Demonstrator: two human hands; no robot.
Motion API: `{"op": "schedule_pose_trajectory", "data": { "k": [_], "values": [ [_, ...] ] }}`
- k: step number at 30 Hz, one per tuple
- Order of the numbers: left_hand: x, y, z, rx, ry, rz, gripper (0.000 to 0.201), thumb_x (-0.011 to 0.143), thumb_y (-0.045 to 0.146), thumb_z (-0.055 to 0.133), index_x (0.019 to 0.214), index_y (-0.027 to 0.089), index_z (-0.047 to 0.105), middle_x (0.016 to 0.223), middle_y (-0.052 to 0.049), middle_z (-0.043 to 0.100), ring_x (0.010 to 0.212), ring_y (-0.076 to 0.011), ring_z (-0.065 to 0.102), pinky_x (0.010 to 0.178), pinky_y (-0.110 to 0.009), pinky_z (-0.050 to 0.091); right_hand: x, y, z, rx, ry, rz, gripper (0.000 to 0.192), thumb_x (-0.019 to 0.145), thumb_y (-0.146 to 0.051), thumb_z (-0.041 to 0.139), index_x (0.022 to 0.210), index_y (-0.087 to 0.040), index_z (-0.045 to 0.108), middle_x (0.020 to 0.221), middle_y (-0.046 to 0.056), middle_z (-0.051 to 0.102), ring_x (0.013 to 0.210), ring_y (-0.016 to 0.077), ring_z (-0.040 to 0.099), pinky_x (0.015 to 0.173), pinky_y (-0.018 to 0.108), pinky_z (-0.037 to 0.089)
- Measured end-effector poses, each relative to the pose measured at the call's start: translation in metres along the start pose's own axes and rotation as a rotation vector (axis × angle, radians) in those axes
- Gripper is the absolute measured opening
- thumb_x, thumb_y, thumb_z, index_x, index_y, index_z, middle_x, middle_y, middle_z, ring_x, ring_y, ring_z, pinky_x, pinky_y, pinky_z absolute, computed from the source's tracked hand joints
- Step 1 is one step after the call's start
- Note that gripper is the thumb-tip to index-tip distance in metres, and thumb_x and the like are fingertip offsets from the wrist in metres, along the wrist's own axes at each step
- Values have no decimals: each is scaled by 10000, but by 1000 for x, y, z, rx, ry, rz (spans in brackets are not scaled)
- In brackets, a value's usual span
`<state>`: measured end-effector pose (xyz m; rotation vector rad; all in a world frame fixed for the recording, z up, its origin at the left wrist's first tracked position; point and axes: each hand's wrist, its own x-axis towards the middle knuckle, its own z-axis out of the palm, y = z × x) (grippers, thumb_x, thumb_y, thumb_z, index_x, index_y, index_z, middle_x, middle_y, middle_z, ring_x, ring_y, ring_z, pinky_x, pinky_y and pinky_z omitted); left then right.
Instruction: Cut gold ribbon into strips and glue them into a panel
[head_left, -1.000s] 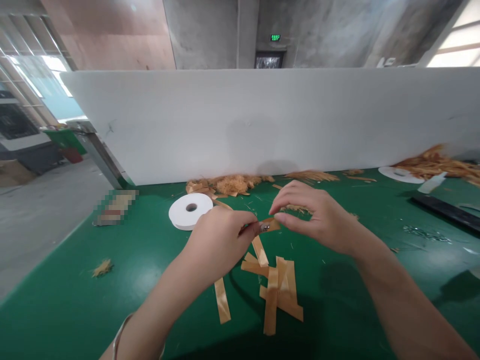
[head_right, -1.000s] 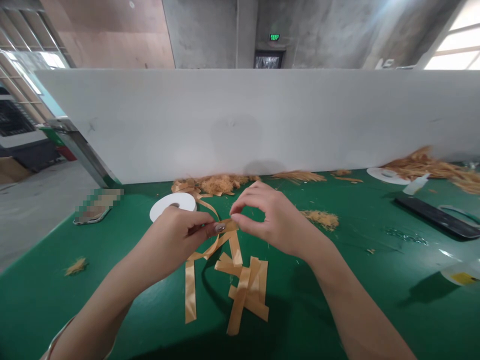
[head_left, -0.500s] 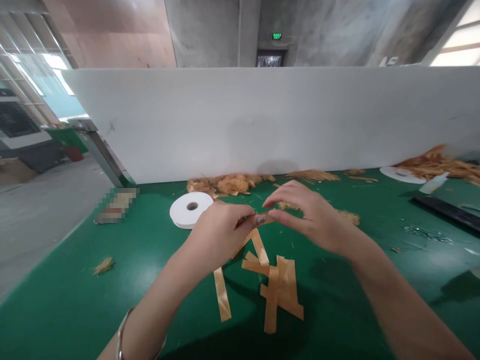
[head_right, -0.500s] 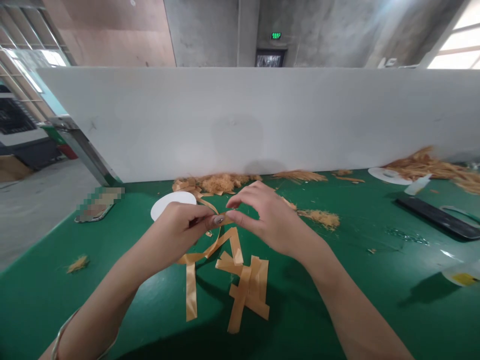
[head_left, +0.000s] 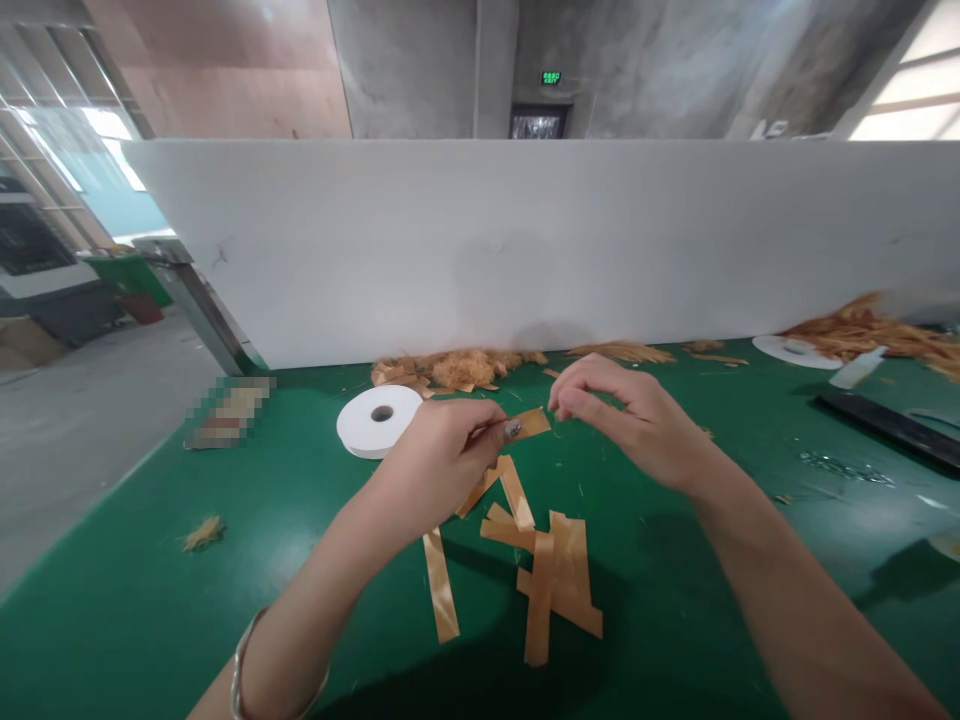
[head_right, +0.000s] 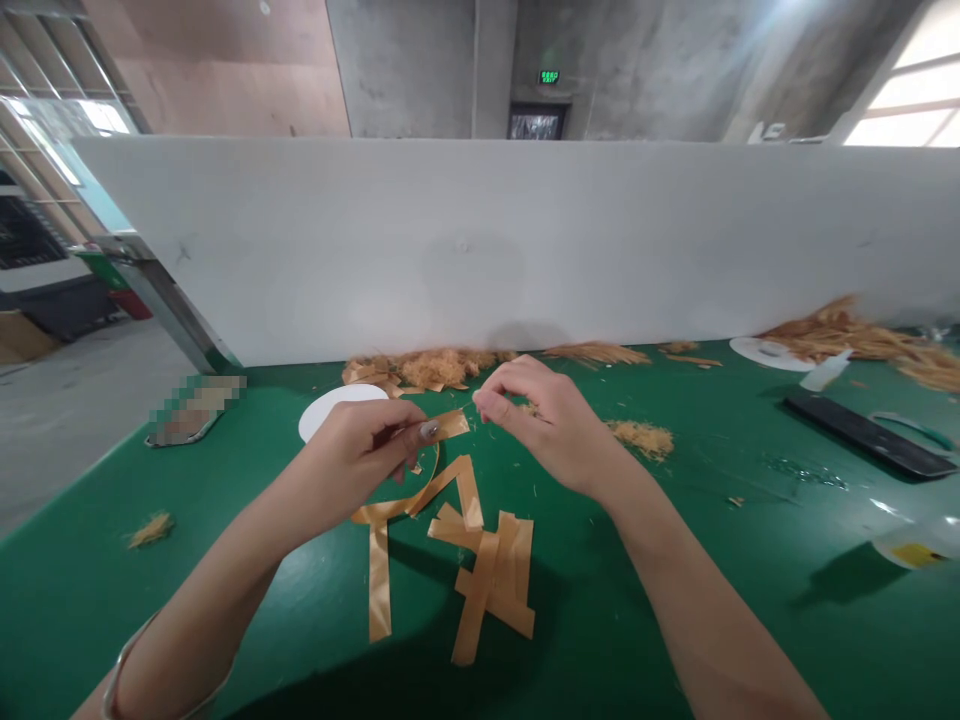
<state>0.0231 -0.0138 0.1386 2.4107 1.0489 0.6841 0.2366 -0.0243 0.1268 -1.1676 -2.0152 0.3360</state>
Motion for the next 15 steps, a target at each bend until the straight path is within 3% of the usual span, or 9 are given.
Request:
{"op": "schedule_pose_trajectory", "data": {
  "k": [5, 12, 15],
  "values": [
    [0, 4, 0, 11, 4, -12, 307, 919, 269, 413, 672, 160, 558, 547, 19, 498, 498, -89, 428, 467, -238, 285, -1, -6, 5, -18, -63, -59, 173, 883, -341, 487, 804, -226, 589, 881, 43, 606, 884, 200, 551, 777, 350, 435],
    [-1, 6, 4, -97, -14, -14, 283, 899, 329, 462, 686, 160, 539, 522, 59, 352, 462, -68, 266, 419, -221, 201, -3, -11, 6, -35, -46, -118, 148, 874, -263, 482, 789, -217, 594, 864, 43, 608, 860, 193, 543, 743, 338, 443],
    [-1, 7, 4, -129, -16, -41, 266, 894, 299, 472, 682, 158, 552, 509, 62, 339, 454, -63, 272, 417, -212, 206, -4, -10, 3, -81, -16, -154, 124, 854, -226, 494, 760, -211, 574, 819, 38, 604, 834, 192, 534, 748, 348, 431]
  ]
}}
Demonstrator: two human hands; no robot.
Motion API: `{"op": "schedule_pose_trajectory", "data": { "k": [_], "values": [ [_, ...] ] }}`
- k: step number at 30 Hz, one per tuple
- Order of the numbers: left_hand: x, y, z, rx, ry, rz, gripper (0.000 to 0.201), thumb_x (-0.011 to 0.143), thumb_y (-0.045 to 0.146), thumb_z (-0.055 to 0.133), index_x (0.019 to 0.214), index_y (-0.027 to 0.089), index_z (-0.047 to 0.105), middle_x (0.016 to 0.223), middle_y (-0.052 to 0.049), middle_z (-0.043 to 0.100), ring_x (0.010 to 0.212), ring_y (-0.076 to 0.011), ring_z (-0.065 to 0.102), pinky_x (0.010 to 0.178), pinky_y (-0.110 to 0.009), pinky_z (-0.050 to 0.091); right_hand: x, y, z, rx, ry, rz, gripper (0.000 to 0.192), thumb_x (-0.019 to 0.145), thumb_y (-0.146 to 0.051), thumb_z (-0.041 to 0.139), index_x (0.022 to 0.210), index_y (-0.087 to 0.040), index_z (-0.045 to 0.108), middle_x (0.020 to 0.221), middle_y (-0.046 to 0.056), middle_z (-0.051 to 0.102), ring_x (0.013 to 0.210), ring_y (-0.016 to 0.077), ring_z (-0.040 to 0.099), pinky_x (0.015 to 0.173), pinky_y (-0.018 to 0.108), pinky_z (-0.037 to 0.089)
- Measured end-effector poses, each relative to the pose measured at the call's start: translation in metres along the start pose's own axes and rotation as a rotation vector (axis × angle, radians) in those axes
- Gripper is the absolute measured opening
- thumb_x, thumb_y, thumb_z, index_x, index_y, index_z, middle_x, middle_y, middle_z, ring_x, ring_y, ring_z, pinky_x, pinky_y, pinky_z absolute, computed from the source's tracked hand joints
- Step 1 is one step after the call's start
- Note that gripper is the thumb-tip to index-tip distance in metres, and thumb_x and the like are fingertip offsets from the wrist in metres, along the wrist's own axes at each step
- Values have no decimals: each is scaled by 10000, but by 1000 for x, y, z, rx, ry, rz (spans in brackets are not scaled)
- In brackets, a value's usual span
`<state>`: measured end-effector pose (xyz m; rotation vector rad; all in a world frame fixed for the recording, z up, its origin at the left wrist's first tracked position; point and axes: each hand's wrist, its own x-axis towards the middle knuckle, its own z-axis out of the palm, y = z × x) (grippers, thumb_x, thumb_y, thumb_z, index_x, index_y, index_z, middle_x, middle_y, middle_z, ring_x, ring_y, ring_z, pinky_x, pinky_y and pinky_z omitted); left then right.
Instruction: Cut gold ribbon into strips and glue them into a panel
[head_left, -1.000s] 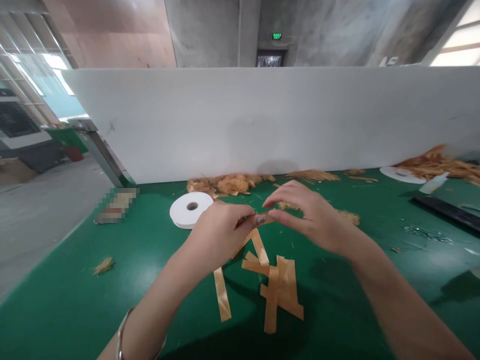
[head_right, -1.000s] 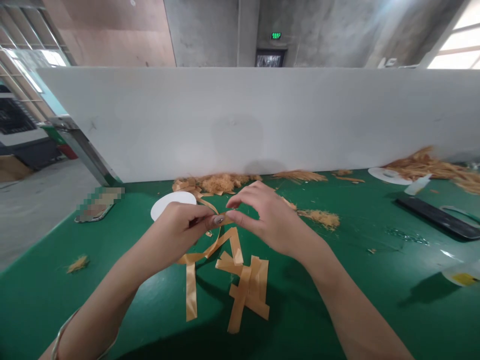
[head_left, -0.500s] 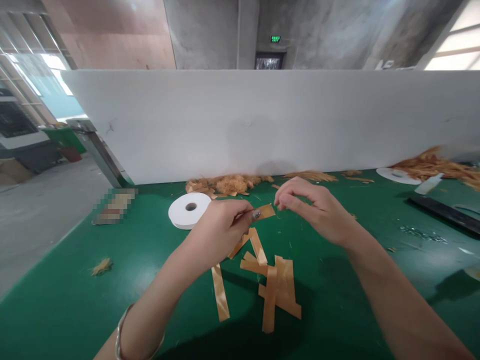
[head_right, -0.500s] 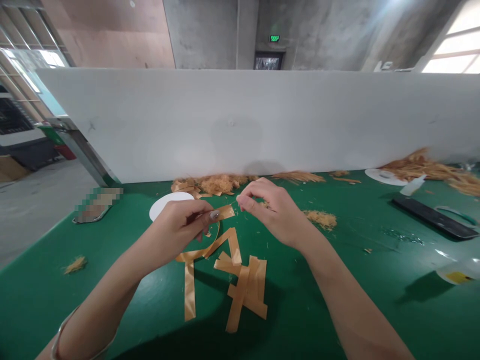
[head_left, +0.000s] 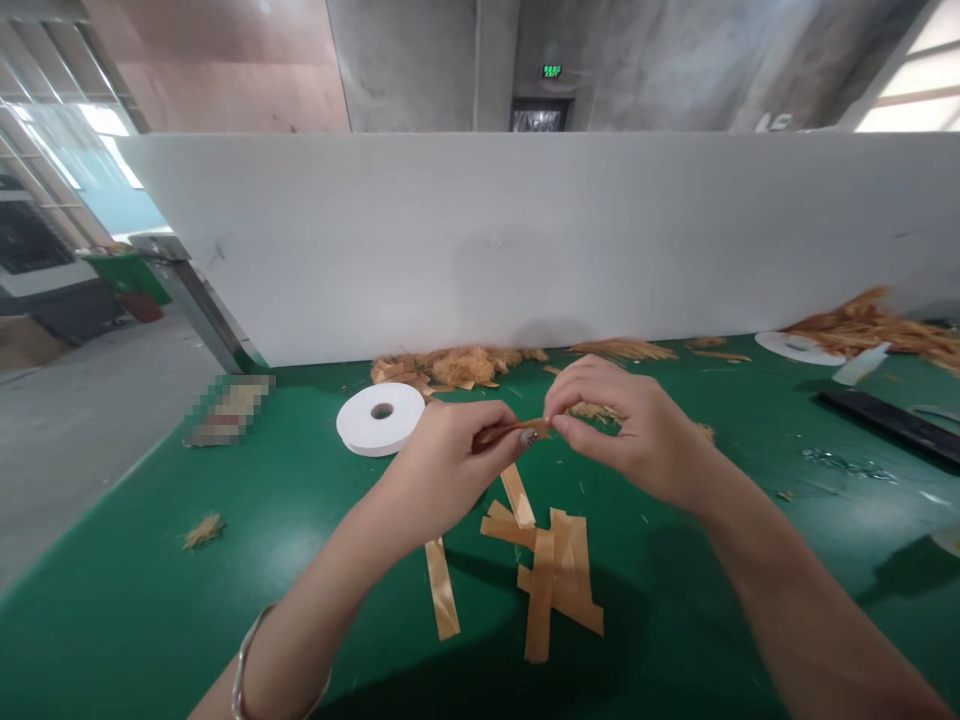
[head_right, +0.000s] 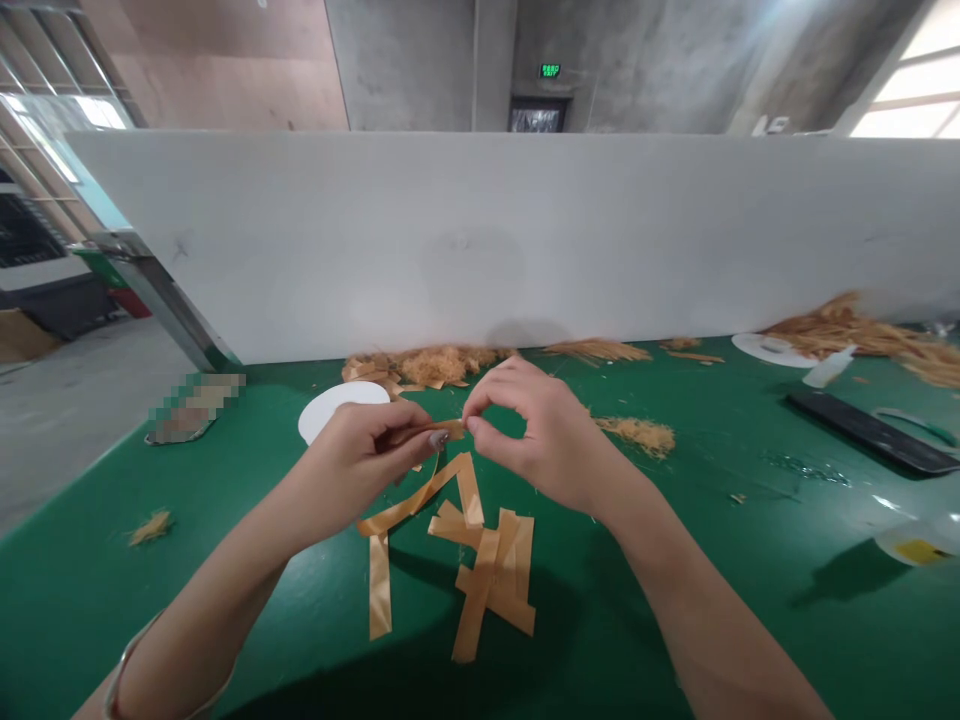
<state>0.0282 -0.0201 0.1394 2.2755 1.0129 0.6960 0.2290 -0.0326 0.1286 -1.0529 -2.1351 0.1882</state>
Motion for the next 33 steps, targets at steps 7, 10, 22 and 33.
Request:
{"op": "schedule_pose_trajectory", "data": {
  "k": [7, 10, 22, 33],
  "values": [
    [0, 2, 0, -2, 0, -12, 265, 879, 269, 490, 642, 154, 529, 510, 65, 325, 454, -57, 265, 418, -214, 204, -2, -2, -3, 33, 6, 78, 116, 837, -209, 475, 736, -212, 532, 792, 26, 566, 781, 174, 510, 701, 323, 406],
    [-1, 2, 1, -25, 14, -8, 281, 873, 270, 495, 615, 157, 500, 515, 65, 308, 462, -58, 260, 424, -215, 206, -2, -2, 0, 129, -32, 144, 132, 849, -255, 461, 746, -212, 530, 793, 20, 541, 744, 160, 493, 663, 305, 391],
    [-1, -1, -1, -285, -30, -1, 296, 856, 361, 548, 631, 169, 550, 483, 64, 306, 436, -58, 235, 401, -224, 185, 4, 16, 25, 878, -108, 230, 131, 809, -250, 446, 710, -200, 517, 726, 7, 471, 706, 151, 464, 668, 297, 379],
    [-1, -3, -1, -233, 35, 17, 311, 871, 354, 520, 643, 155, 592, 494, 49, 337, 456, -68, 259, 424, -235, 207, 8, 11, 30, 1447, -47, 368, 148, 745, -236, 472, 601, -203, 467, 647, -10, 345, 626, 139, 396, 591, 272, 373]
  ]
}}
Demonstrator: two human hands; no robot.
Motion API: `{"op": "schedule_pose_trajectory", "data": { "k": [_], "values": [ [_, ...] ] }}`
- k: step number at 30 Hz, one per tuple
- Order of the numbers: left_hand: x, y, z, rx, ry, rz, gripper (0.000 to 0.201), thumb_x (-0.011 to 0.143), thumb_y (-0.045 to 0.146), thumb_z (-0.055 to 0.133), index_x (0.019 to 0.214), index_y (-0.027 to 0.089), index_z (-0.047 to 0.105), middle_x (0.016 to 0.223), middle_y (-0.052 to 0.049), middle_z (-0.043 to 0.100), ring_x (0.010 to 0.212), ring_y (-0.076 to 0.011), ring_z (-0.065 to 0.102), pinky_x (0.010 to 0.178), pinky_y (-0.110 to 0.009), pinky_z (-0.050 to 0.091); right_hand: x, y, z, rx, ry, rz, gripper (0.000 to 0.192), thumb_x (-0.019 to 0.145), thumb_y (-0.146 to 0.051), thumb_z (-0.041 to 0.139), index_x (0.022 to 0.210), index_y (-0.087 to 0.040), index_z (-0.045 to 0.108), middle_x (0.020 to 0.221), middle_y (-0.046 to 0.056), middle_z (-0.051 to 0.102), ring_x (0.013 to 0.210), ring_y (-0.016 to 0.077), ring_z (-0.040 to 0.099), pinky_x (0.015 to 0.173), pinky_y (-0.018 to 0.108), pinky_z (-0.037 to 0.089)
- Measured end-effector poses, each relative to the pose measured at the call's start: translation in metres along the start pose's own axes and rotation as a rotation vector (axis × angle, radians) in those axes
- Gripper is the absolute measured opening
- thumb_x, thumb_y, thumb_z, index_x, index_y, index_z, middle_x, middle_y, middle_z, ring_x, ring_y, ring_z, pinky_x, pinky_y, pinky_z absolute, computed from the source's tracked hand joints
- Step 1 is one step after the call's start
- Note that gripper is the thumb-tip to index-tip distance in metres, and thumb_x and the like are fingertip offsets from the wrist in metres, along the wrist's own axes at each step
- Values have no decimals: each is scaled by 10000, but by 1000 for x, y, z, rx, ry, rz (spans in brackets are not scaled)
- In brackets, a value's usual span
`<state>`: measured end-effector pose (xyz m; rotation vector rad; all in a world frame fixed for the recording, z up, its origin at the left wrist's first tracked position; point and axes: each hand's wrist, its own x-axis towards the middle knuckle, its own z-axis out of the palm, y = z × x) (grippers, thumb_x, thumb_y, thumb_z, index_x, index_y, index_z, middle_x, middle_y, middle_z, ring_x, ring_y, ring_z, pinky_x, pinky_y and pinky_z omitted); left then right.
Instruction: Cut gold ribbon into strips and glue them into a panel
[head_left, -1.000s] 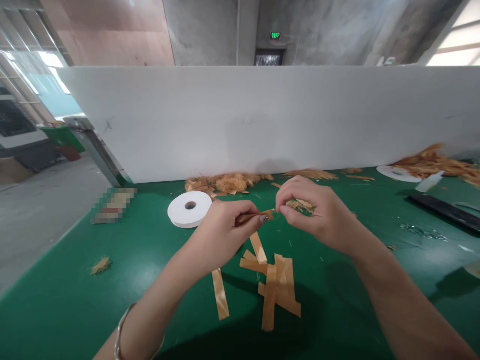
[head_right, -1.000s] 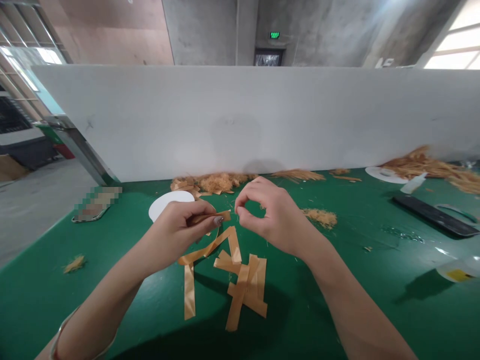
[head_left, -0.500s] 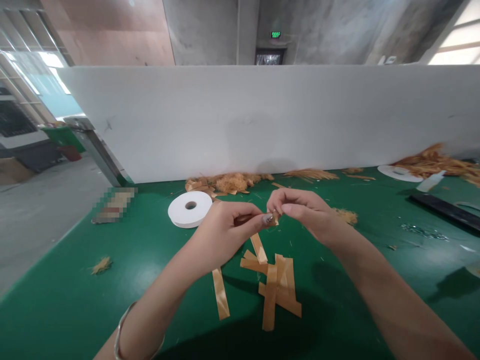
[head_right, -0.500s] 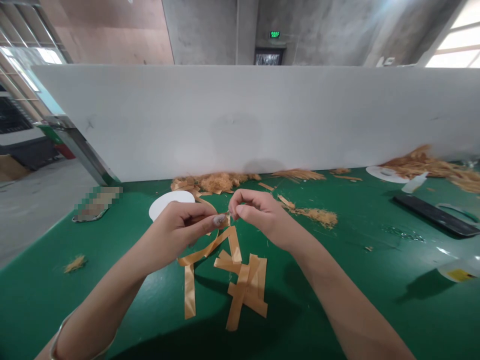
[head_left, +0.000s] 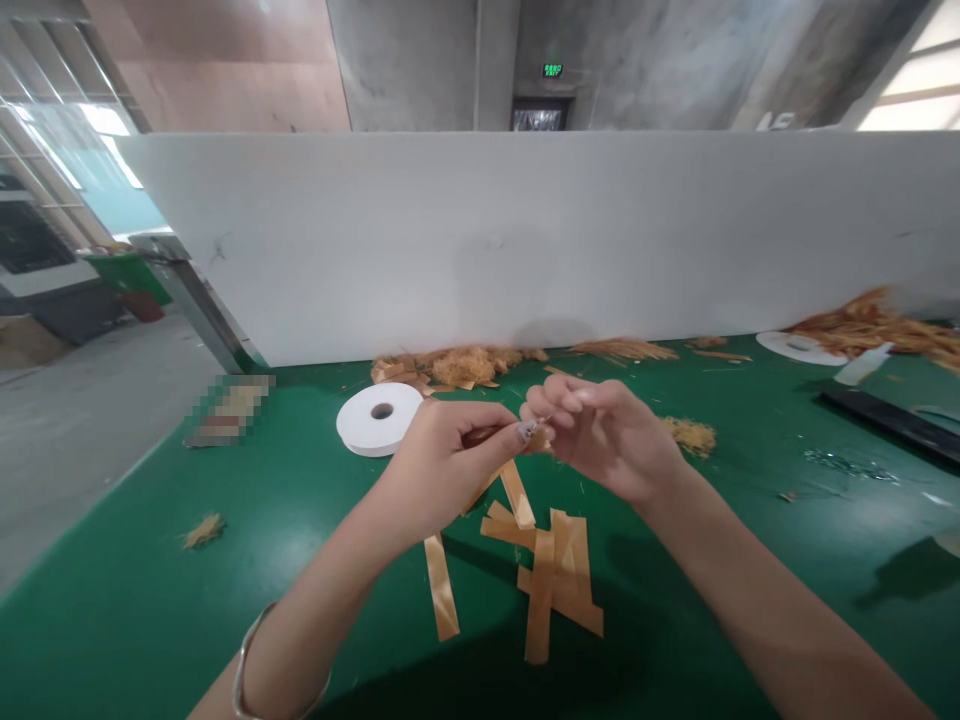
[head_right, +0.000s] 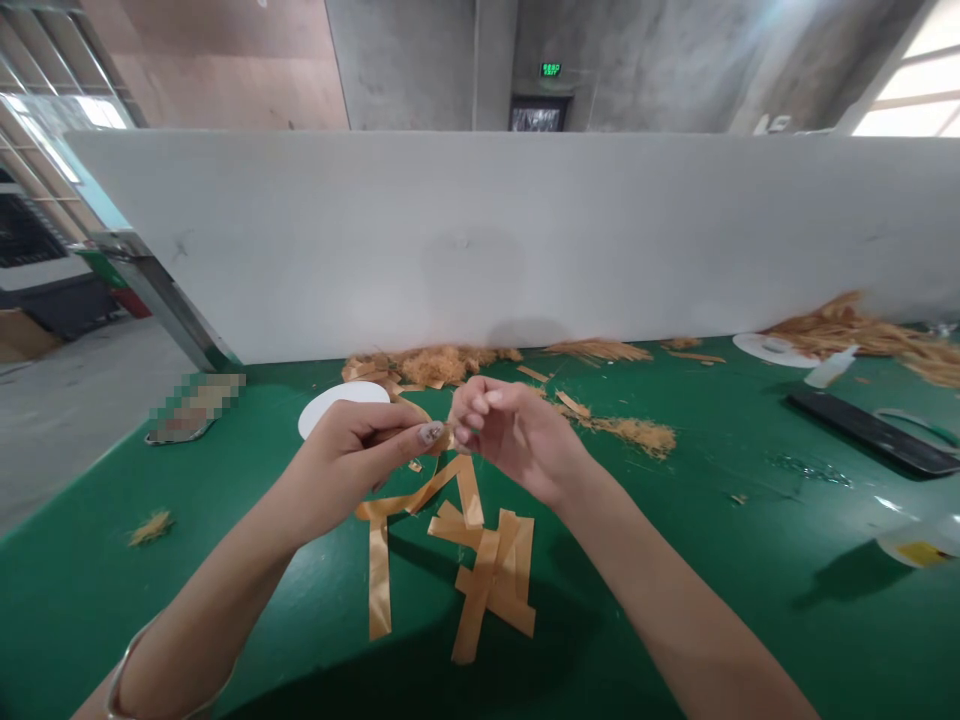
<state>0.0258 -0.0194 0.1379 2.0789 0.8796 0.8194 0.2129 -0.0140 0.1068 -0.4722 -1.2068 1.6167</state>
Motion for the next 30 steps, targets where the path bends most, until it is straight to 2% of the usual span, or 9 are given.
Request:
{"op": "schedule_pose_trajectory", "data": {
  "k": [3, 6, 9, 13, 18, 22, 26, 30],
  "values": [
    [0, -2, -1, 9, 24, 8, 301, 870, 370, 520, 679, 159, 618, 497, 44, 357, 464, -74, 273, 435, -241, 218, 1, -5, -3, 160, 95, 12, 128, 706, -225, 465, 594, -207, 404, 639, -21, 276, 588, 129, 345, 532, 254, 344],
    [0, -2, -1, 24, 34, 11, 297, 871, 379, 517, 703, 163, 630, 492, 45, 357, 468, -78, 283, 440, -242, 224, 1, -7, -7, 122, 165, -6, 123, 714, -234, 443, 609, -214, 382, 650, -20, 280, 585, 133, 338, 527, 260, 337],
    [0, 0, -1, 62, 29, 22, 320, 879, 364, 505, 656, 159, 608, 484, 48, 335, 461, -75, 263, 435, -239, 216, 0, -6, -5, -197, 127, -38, 140, 769, -272, 447, 644, -211, 462, 692, 0, 391, 638, 145, 399, 585, 281, 358],
    [1, 2, 1, 131, 17, 50, 324, 889, 307, 481, 626, 152, 589, 492, 48, 329, 461, -73, 224, 430, -242, 183, -6, -8, 1, -649, -17, -46, 240, 885, -351, 422, 790, -206, 588, 794, 22, 500, 741, 152, 454, 678, 290, 370],
    [1, 3, 1, 163, -10, 50, 335, 892, 289, 462, 597, 151, 542, 499, 42, 348, 461, -72, 228, 423, -242, 169, -10, -12, 4, -794, -79, -56, 342, 919, -447, 384, 752, -200, 552, 739, 17, 486, 715, 149, 463, 677, 294, 387],
    [1, 3, 1, 177, -54, 49, 324, 892, 295, 462, 603, 157, 510, 511, 51, 317, 469, -73, 246, 431, -239, 178, -11, -14, 5, -913, -55, -71, 270, 907, -404, 435, 786, -204, 569, 750, 13, 523, 696, 138, 484, 615, 269, 389],
    [1, 3, 1, 216, -90, 60, 344, 886, 282, 463, 566, 159, 442, 513, 53, 301, 479, -73, 244, 444, -239, 185, -15, -21, 9, -1177, -81, -132, 221, 912, -318, 422, 810, -209, 584, 781, 19, 571, 703, 137, 505, 619, 266, 387],
    [2, 1, 4, 281, -63, 125, 389, 871, 248, 482, 517, 157, 349, 490, 55, 278, 474, -71, 244, 450, -238, 192, -18, -24, 12, -1503, -97, -279, 205, 899, -247, 413, 771, -203, 567, 738, 35, 589, 697, 162, 498, 622, 293, 366]
  ]
}}
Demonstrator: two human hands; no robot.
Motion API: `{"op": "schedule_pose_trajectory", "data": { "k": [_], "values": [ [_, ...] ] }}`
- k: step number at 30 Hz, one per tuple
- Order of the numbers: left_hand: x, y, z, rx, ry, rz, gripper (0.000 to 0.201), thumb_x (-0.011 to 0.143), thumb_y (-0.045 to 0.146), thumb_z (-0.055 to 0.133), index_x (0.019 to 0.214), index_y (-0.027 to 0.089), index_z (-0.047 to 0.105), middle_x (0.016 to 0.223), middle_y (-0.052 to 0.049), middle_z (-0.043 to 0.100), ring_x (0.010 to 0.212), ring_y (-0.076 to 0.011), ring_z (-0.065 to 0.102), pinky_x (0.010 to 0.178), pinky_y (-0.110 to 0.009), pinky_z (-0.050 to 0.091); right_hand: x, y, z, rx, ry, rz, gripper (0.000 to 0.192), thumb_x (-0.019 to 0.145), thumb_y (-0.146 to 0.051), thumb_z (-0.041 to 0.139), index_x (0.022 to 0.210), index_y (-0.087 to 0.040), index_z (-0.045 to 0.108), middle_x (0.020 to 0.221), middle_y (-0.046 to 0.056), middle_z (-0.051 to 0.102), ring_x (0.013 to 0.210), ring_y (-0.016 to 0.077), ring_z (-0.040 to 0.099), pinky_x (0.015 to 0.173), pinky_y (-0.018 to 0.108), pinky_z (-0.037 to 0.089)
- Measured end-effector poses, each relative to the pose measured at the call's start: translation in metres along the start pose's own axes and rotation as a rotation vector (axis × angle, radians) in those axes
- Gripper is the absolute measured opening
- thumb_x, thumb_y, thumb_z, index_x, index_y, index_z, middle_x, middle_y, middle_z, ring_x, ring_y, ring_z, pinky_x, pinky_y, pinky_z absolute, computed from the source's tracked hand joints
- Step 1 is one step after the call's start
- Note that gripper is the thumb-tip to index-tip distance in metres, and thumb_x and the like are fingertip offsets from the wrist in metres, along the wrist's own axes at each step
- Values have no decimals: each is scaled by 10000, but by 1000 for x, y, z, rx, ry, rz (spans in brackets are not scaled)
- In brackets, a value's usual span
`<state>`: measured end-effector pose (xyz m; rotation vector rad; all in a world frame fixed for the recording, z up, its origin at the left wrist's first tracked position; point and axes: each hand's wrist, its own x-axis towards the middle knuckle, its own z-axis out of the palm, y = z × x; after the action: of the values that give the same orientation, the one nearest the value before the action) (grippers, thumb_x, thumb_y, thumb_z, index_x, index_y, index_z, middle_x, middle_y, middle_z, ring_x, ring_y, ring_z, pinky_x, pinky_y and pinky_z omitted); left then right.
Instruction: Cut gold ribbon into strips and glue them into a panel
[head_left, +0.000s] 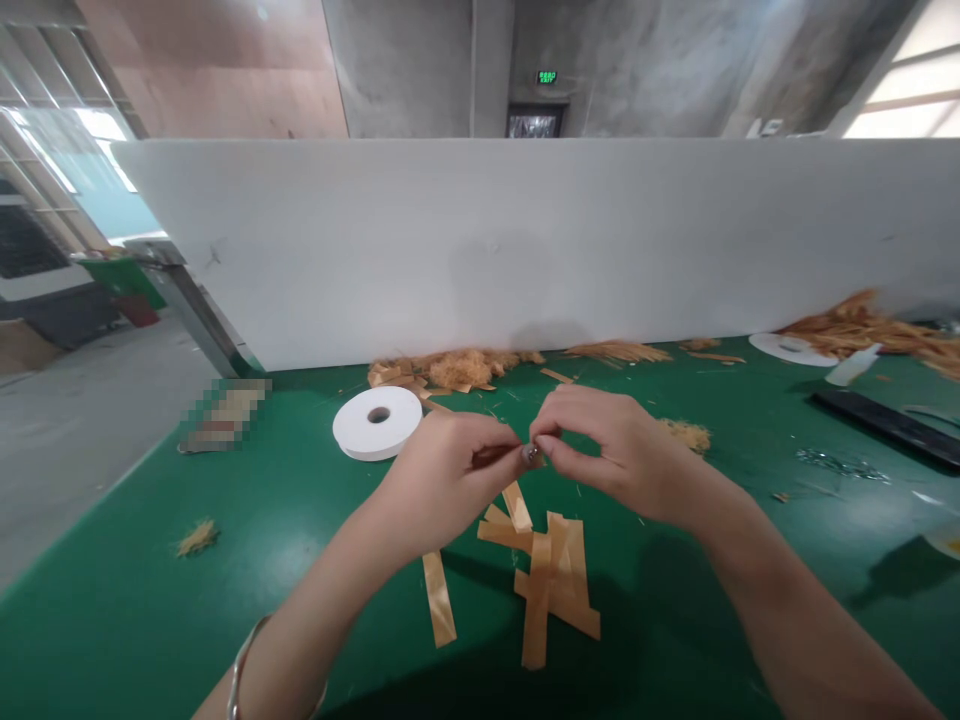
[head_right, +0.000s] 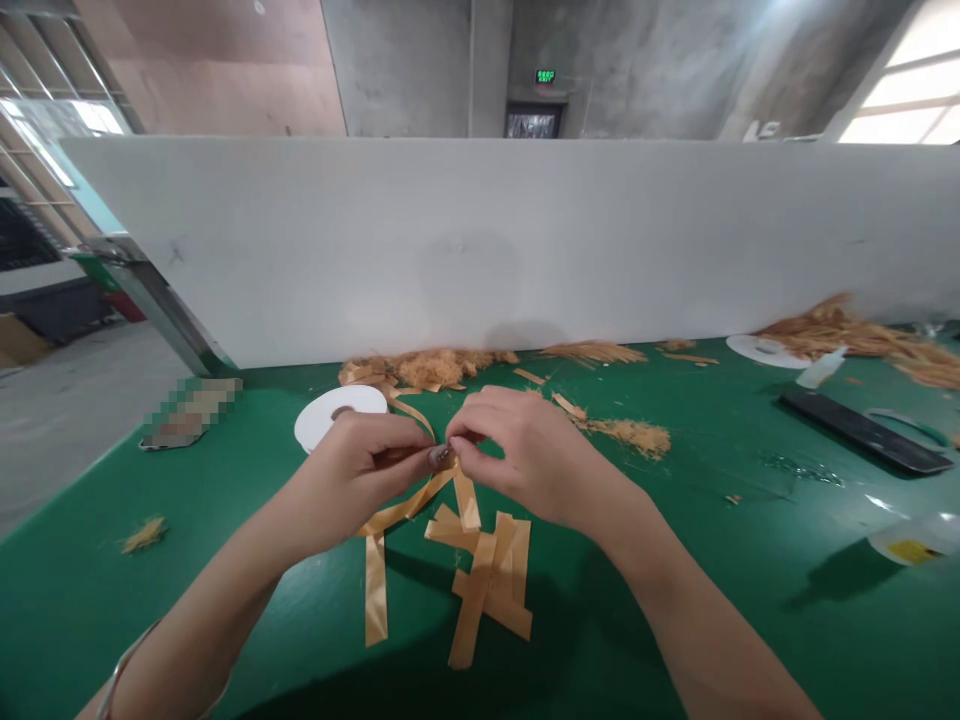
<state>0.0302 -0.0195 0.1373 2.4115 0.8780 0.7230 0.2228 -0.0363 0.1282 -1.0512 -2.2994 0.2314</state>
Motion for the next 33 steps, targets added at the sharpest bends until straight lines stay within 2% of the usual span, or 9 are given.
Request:
{"op": "schedule_pose_trajectory", "data": {
  "k": [3, 7, 10, 14, 24, 27, 29, 31, 33],
  "values": [
    [1, -2, 6, 152, 72, 45, 393, 840, 185, 480, 478, 151, 331, 463, 51, 295, 459, -70, 255, 450, -245, 184, 2, 2, 5, -197, 49, -75, 204, 890, -213, 402, 775, -197, 570, 706, 40, 590, 670, 168, 488, 612, 306, 344],
    [1, -6, 17, 477, 210, 73, 328, 815, 167, 435, 490, 151, 472, 489, 11, 472, 448, -84, 335, 442, -249, 159, 9, 11, 14, -345, 95, -135, 250, 905, -231, 377, 788, -187, 594, 696, 47, 591, 649, 166, 491, 579, 298, 318],
    [2, -9, 24, 640, 272, 95, 305, 813, 170, 414, 543, 153, 555, 525, -16, 559, 434, -98, 389, 426, -245, 145, 12, 17, 19, -435, 127, -150, 283, 917, -247, 364, 794, -185, 612, 700, 51, 597, 651, 165, 500, 567, 297, 298],
    [3, -11, 28, 721, 289, 90, 316, 820, 153, 405, 550, 152, 571, 524, -24, 579, 424, -106, 428, 414, -250, 148, 14, 21, 22, -471, 149, -145, 298, 913, -254, 366, 787, -193, 630, 687, 49, 601, 618, 160, 486, 547, 296, 275],
    [5, -12, 31, 749, 325, 83, 325, 831, 157, 411, 544, 148, 562, 516, -28, 571, 417, -105, 419, 412, -248, 137, 14, 22, 28, -595, 219, -144, 289, 906, -254, 378, 753, -192, 615, 653, 30, 585, 562, 139, 438, 535, 296, 244],
    [6, -13, 28, 691, 297, 30, 334, 851, 185, 407, 555, 150, 556, 528, -25, 559, 431, -98, 400, 421, -249, 134, 14, 25, 27, -521, 254, -75, 256, 878, -235, 400, 704, -200, 584, 627, 20, 562, 554, 134, 427, 537, 291, 253],
    [8, -17, 23, 564, 229, -3, 343, 875, 218, 399, 570, 158, 544, 518, -12, 533, 437, -95, 381, 424, -246, 148, 13, 31, 25, -355, 309, 51, 216, 859, -239, 415, 702, -205, 559, 632, 17, 551, 560, 136, 439, 538, 283, 281],
    [10, -25, 17, 361, 111, -23, 375, 904, 275, 389, 572, 165, 524, 493, 5, 491, 435, -89, 365, 427, -239, 187, 13, 41, 20, -58, 390, 192, 184, 856, -278, 419, 733, -216, 542, 685, 21, 563, 605, 151, 485, 559, 279, 336],
    [12, -39, 9, 127, -11, -63, 433, 919, 359, 379, 553, 166, 506, 475, 17, 462, 431, -82, 373, 432, -227, 243, 12, 53, 14, 348, 478, 269, 186, 854, -343, 407, 747, -236, 515, 766, 27, 586, 709, 180, 546, 616, 299, 401]
  ]
}}
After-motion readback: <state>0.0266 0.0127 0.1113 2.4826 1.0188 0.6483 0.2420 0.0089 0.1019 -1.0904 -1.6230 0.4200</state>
